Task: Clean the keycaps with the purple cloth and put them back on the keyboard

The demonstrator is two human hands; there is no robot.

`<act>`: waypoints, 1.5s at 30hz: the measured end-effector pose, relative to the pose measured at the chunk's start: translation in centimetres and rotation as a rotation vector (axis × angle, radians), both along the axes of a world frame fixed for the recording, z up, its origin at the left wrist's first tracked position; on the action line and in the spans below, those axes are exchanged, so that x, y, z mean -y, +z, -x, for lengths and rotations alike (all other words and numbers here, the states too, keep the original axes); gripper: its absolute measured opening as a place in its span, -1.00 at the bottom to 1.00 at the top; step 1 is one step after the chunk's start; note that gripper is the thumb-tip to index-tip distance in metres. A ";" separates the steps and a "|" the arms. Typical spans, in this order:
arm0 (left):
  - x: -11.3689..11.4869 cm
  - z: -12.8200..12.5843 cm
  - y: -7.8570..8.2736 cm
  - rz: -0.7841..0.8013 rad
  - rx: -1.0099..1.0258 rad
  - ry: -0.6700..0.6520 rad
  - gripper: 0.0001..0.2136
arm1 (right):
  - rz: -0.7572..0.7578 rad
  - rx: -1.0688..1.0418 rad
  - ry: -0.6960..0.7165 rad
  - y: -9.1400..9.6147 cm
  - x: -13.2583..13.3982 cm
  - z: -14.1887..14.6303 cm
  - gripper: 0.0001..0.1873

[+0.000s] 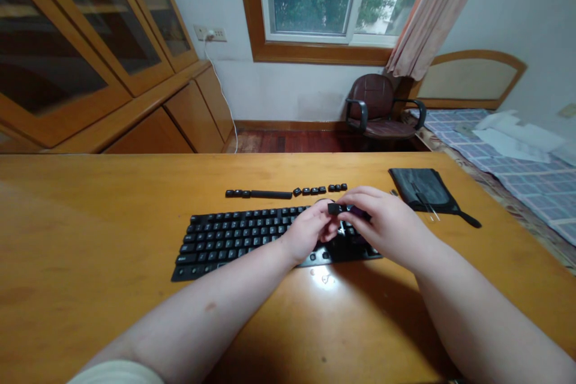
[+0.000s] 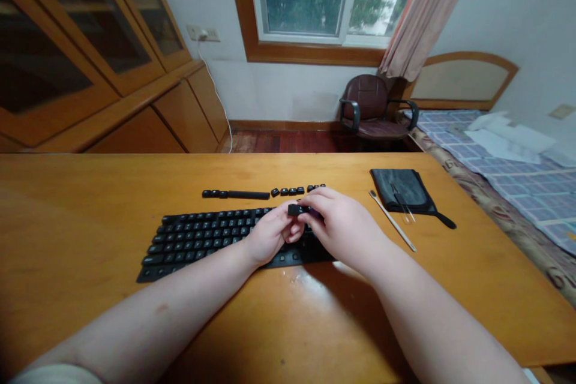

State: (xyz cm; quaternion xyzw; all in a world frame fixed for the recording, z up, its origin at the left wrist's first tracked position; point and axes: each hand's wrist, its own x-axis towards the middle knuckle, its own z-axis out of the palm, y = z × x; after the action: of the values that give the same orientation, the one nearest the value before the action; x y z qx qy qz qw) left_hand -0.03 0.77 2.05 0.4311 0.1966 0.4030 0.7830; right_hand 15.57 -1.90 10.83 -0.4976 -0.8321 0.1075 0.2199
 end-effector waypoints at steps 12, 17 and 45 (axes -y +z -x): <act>0.2 0.0 0.8 0.265 0.076 -0.076 -0.78 | -0.114 0.090 0.004 -0.2 0.9 0.5 -0.80; 0.3 -0.2 0.9 0.220 0.093 0.007 -0.76 | -0.159 0.061 -0.006 -0.5 0.7 0.6 -0.80; 0.1 0.9 0.1 -0.633 -0.289 0.697 -0.93 | -0.090 -0.497 -0.013 -2.2 -1.0 -0.4 -0.81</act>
State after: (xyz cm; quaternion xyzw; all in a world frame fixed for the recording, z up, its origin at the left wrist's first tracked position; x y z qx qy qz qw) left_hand -0.96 0.66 2.17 0.6078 0.3036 0.6173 0.3968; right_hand 15.95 -0.86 8.59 -0.4511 -0.7531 0.1880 0.4405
